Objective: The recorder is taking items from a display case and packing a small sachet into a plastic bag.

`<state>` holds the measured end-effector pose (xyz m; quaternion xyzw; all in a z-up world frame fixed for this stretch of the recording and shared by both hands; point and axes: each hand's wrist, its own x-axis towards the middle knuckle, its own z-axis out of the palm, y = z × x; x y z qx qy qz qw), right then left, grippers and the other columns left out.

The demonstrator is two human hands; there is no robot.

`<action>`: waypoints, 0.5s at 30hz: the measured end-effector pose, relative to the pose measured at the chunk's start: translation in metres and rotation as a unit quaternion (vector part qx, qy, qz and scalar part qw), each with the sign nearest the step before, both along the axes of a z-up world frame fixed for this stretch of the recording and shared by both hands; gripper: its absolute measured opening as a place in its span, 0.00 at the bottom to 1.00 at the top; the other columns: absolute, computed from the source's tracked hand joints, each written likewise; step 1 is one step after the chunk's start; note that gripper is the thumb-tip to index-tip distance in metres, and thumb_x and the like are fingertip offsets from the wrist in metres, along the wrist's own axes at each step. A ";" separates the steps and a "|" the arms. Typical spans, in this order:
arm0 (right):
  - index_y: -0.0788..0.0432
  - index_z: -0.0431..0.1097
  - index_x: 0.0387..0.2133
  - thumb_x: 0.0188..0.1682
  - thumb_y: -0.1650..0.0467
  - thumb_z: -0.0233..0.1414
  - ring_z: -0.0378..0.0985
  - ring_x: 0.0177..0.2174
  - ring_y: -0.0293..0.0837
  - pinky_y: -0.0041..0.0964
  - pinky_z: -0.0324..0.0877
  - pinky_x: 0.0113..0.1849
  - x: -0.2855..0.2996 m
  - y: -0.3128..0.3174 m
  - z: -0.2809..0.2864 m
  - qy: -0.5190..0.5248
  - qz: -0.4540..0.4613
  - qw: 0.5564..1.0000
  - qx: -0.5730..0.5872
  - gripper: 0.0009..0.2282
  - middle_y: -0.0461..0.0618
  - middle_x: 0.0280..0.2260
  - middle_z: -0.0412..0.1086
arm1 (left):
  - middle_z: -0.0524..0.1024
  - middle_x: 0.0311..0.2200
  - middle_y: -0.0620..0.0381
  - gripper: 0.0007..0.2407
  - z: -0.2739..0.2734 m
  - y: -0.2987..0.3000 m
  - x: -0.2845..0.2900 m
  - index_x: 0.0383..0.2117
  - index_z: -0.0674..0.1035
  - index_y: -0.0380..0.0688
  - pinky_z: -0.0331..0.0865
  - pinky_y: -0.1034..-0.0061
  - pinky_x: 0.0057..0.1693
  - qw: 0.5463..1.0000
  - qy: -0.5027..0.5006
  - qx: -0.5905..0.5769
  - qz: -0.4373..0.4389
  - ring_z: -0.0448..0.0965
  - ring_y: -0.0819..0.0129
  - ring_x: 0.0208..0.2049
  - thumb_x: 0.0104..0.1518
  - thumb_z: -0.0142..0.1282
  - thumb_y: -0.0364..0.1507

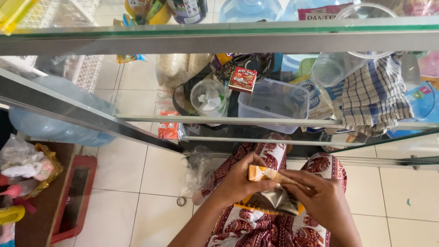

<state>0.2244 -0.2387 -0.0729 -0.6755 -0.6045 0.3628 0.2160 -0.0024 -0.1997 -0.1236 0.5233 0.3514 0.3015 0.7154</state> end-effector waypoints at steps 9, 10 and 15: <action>0.52 0.80 0.37 0.44 0.75 0.61 0.85 0.28 0.35 0.30 0.78 0.28 -0.010 -0.006 -0.027 -0.044 -0.010 0.974 0.220 0.09 0.44 0.33 0.82 | 0.80 0.39 0.46 0.33 -0.062 -0.005 0.005 0.52 0.76 0.37 0.78 0.70 0.47 0.989 -0.008 -0.136 -0.055 0.81 0.60 0.41 0.58 0.54 0.57; 0.52 0.80 0.35 0.44 0.76 0.61 0.85 0.31 0.35 0.31 0.78 0.30 -0.011 -0.007 -0.031 -0.080 0.014 0.957 0.278 0.08 0.43 0.36 0.81 | 0.80 0.39 0.44 0.34 -0.068 -0.006 0.007 0.52 0.77 0.35 0.77 0.70 0.48 0.991 -0.015 -0.126 -0.032 0.81 0.59 0.41 0.59 0.54 0.58; 0.50 0.80 0.32 0.45 0.77 0.60 0.84 0.38 0.35 0.32 0.77 0.34 -0.011 -0.007 -0.040 -0.155 0.119 0.905 0.378 0.08 0.40 0.41 0.81 | 0.77 0.42 0.46 0.32 -0.047 0.001 0.004 0.54 0.73 0.38 0.78 0.70 0.49 0.992 -0.024 -0.127 -0.006 0.81 0.62 0.43 0.54 0.58 0.55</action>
